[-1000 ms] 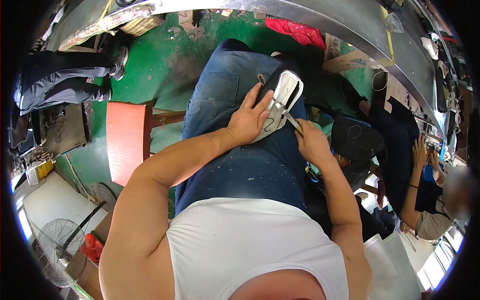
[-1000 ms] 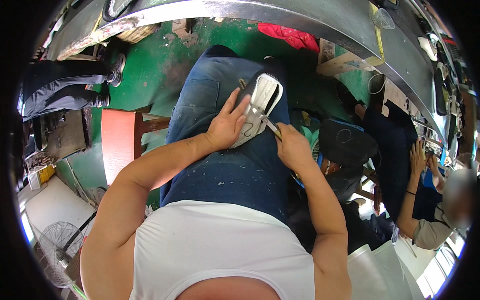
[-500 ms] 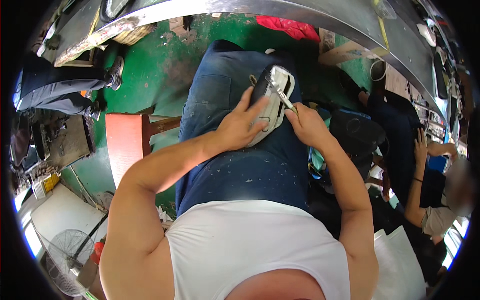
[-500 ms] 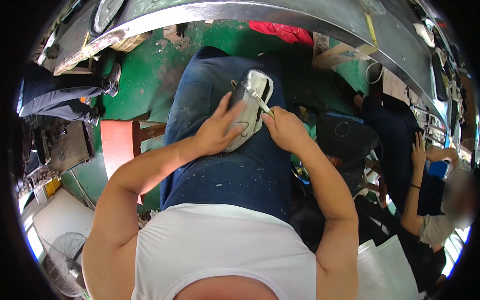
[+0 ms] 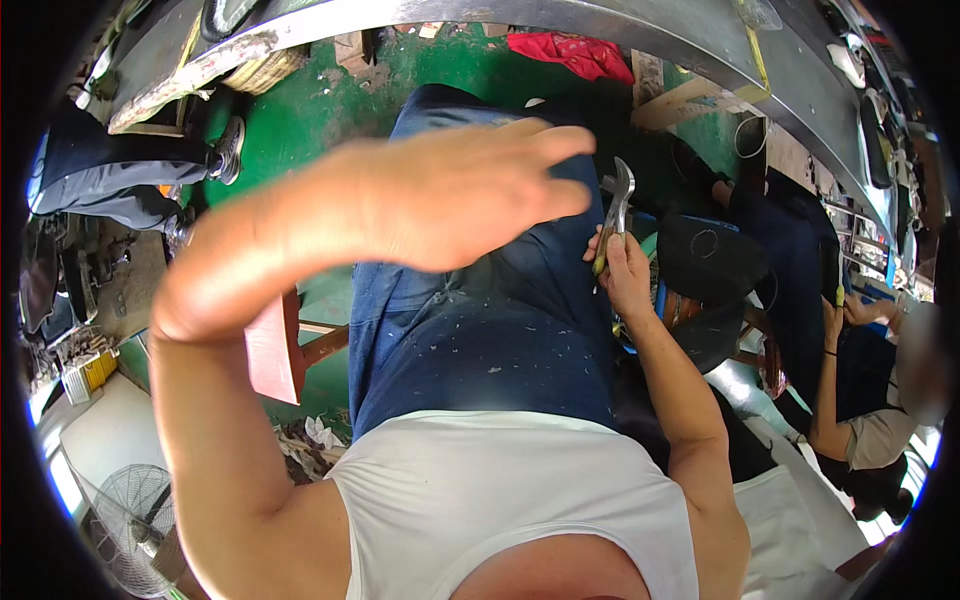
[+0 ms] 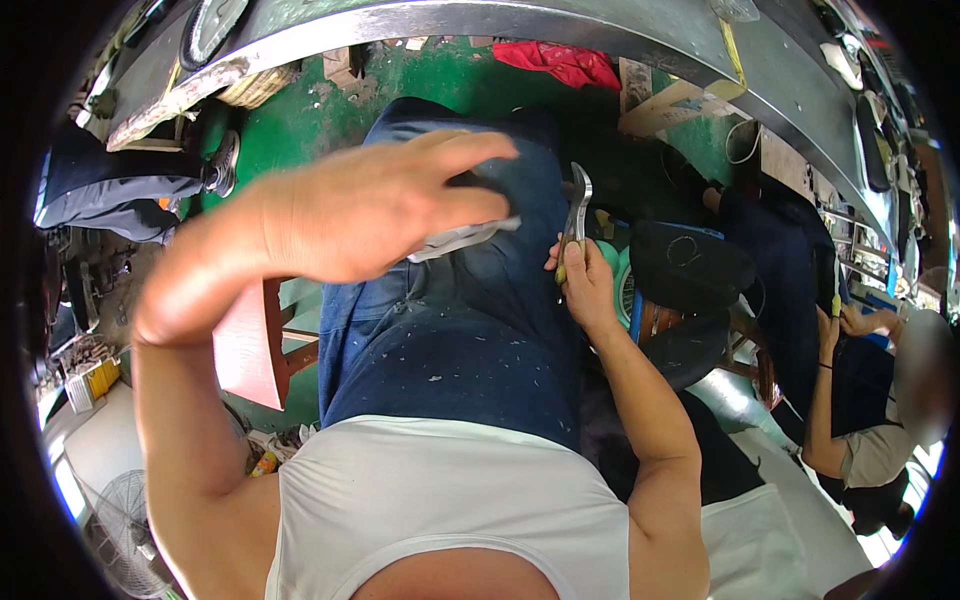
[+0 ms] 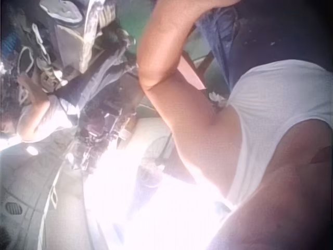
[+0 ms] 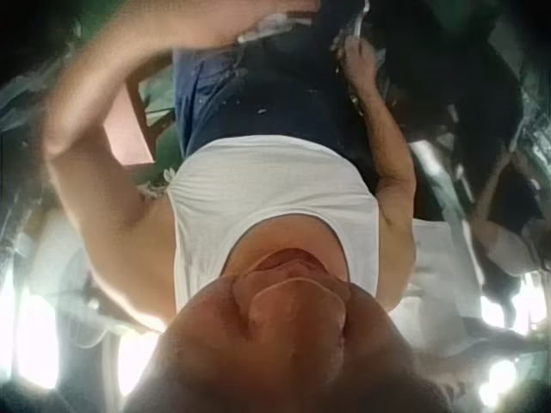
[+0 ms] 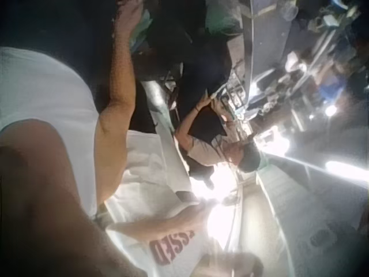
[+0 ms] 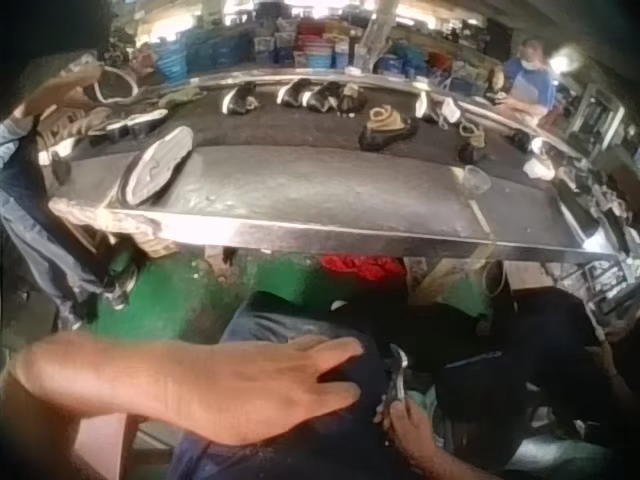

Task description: Manually lasting shoes by pulling material over the mold with pliers and placing finished units on a conveyor belt.

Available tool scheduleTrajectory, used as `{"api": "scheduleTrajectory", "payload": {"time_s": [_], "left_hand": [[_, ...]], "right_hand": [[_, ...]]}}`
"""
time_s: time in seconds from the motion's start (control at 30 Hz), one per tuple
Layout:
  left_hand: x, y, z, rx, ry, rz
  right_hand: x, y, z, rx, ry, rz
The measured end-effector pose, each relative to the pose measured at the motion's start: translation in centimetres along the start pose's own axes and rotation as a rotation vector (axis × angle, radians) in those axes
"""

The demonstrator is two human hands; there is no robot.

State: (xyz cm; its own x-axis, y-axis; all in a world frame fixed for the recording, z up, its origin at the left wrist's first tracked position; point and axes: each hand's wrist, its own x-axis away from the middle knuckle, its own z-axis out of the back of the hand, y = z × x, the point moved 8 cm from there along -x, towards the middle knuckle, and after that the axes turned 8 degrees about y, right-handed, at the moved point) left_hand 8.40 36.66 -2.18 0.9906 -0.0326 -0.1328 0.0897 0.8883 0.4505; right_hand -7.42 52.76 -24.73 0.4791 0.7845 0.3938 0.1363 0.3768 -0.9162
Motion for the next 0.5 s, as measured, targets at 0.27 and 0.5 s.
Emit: {"api": "scheduleTrajectory", "payload": {"time_s": [0.27, 0.5], "left_hand": [[-7.6, -13.0, -11.4, 0.649, -0.219, 0.688], [5.1, -11.7, -20.3, 1.628, 0.588, 1.096]], "right_hand": [[0.0, 0.2, -0.2, -0.01, -0.016, 0.007], [3.0, -5.7, -0.5, 0.427, -0.288, -0.034]]}}
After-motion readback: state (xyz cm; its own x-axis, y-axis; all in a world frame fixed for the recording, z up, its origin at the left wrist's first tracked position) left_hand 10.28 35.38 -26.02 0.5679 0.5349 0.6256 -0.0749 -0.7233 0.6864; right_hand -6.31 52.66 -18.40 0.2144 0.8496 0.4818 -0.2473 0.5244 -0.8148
